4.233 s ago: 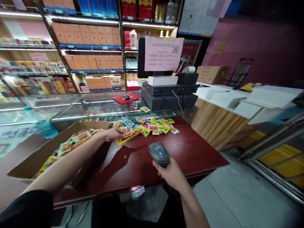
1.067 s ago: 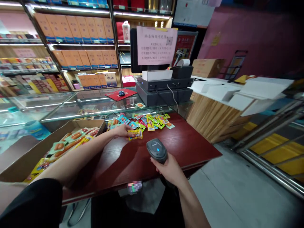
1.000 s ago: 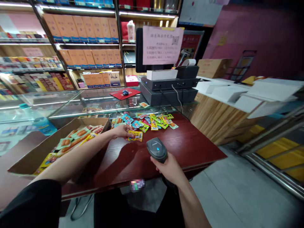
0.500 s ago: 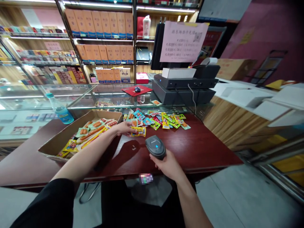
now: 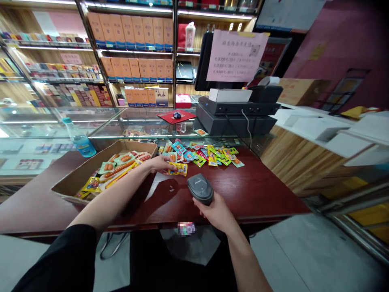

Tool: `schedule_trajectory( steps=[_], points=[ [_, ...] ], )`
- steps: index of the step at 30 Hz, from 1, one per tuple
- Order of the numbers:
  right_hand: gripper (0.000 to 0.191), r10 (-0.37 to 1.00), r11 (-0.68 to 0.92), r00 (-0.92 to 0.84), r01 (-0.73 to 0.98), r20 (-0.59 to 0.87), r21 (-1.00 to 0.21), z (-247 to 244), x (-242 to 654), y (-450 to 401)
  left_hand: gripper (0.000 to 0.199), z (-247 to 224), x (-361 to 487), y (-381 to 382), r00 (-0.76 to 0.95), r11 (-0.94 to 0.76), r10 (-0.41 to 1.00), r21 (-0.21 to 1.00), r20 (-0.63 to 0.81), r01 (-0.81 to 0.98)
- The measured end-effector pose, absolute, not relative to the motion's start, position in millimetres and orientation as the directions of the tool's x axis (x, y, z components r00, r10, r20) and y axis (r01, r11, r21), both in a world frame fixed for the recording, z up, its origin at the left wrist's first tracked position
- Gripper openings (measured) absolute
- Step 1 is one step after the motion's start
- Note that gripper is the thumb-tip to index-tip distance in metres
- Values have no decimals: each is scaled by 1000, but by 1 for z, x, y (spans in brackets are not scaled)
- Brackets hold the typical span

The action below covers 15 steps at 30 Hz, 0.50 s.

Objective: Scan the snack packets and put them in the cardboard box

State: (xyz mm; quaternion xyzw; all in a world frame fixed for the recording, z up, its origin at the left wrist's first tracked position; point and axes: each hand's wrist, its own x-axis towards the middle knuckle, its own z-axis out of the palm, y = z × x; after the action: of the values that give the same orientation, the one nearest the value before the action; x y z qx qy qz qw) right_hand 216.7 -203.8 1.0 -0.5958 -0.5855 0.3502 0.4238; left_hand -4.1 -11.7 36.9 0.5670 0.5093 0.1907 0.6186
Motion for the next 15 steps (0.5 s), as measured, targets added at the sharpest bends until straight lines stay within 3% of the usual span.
schedule_trajectory(
  steps=[7,15],
  points=[
    [28,998,69,-30,403,62,-913,5,208,-197,54,73,-27,-12,301,285,878,912,-372,295],
    [26,989,72,-146,385,16,-920,2,189,-185,49,116,-163,-28,12,284,953,902,-304,325]
  ],
)
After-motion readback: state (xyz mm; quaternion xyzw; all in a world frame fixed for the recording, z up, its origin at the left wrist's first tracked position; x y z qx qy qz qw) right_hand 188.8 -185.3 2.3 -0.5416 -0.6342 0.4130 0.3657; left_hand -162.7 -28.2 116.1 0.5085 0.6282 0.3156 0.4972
